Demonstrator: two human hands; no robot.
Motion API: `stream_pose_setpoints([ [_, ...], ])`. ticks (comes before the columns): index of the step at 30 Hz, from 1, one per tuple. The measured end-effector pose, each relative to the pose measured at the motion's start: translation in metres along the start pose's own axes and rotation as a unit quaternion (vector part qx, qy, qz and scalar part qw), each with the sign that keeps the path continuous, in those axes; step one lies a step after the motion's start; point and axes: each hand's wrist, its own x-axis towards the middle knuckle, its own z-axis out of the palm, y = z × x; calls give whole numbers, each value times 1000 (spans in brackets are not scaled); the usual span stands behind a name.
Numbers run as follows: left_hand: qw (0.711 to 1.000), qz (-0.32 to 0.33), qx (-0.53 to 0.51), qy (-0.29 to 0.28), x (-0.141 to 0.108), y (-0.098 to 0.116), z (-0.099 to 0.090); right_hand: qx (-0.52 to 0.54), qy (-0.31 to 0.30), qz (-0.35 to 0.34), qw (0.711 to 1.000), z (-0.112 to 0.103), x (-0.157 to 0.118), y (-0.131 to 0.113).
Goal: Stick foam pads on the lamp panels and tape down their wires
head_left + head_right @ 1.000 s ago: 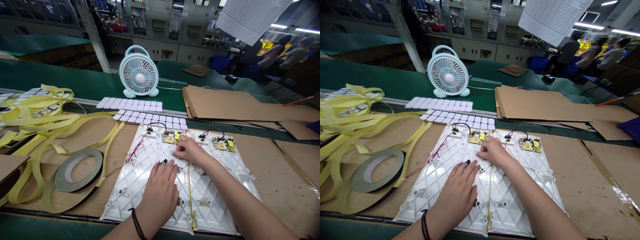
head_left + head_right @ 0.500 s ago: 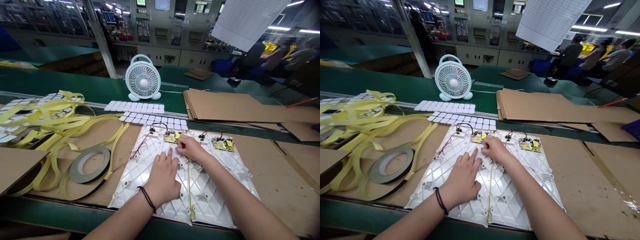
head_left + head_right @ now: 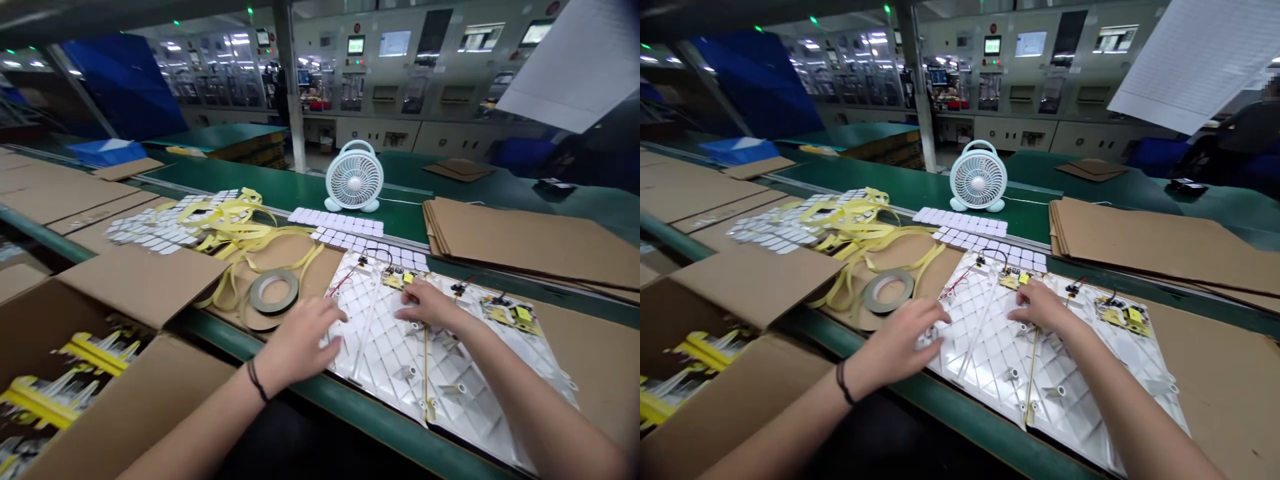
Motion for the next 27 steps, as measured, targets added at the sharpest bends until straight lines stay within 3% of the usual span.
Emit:
stream_pose_setpoints([
  [3,993,-108,37,35,-42,-43,-14,32,7,-3,999,-11,-8,-28],
  [6,983,-175,38,27,-67,-73,-3,96,74,-70,990,-13,-16,-86],
  [9,981,-183,-18,57,-74,-82,13,154,112,-171,967,12,-17,-151],
  [12,972,-155,-119,132,-74,-76,16,156,176,-237,943,54,-10,-193],
  [15,964,-107,-119,210,-76,-69,10,162,214,-288,919,86,-2,-207],
  [18,966,-60,20,251,-79,-65,2,152,228,-313,909,100,2,-209],
  [22,972,-3,80,223,-78,-69,-1,133,264,-325,898,105,1,-211],
  [27,975,-1,66,213,-67,-69,2,139,318,-321,881,106,-1,-213],
])
